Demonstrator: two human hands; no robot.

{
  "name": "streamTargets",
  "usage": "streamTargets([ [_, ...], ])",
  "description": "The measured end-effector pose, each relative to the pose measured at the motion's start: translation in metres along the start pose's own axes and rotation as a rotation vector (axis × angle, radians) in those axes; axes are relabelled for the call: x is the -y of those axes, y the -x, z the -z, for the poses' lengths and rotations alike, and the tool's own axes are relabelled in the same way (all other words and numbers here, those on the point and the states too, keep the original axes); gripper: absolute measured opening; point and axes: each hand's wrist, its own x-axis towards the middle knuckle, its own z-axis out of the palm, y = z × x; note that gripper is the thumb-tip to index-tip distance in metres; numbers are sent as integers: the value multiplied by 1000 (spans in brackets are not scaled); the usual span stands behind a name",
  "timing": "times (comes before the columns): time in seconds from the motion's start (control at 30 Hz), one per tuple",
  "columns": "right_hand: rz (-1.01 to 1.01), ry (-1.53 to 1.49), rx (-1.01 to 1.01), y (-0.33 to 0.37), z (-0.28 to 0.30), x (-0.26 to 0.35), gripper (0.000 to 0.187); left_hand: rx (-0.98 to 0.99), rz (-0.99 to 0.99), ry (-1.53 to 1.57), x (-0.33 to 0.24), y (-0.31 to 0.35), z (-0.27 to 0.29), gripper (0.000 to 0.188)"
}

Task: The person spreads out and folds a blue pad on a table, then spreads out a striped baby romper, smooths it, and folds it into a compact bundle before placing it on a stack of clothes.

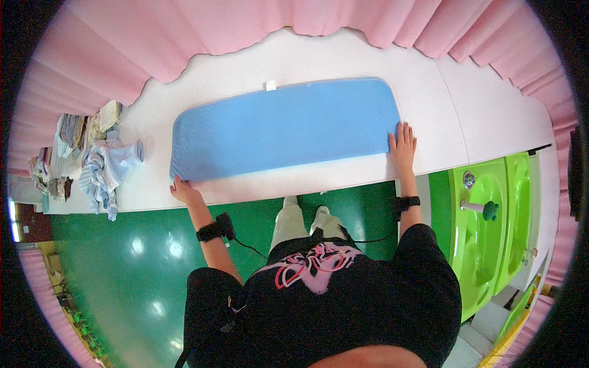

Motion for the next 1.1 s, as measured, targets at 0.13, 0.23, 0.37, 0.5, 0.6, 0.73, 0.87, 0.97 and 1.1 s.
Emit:
streamTargets([
  [0.13, 36, -37, -45, -2, 3, 1, 50, 327, 340, 176, -8, -12, -11, 48],
  [0.23, 85, -96, -53, -2, 3, 12, 49, 201, 274, 45, -12, -21, -29, 40],
  [0.37, 64, -132, -73, 8, -1, 7, 50, 299, -642, -560, -52, 100, -140, 30],
  [0.5, 96, -215, -110, 22, 12, 35, 48, 637, -1291, -811, -38, 272, -203, 40],
  [0.6, 135, -259, -105, 28, 11, 38, 48, 871, -1436, -1044, 38, 366, -219, 42],
  [0.73, 268, -107, 156, 33, 7, 29, 45, 1157, -1205, -1306, 127, 420, -182, 47],
  [0.87, 256, -121, -96, 34, -4, 28, 40, 1125, -1237, -1124, 142, 409, -174, 49],
  [0.97, 209, -193, -30, 34, 11, 31, 40, 1213, -1351, -1100, 130, 403, -176, 49],
  [1.1, 122, -253, -119, 29, 18, 37, 44, 1293, -1007, -856, 105, 389, -182, 54],
])
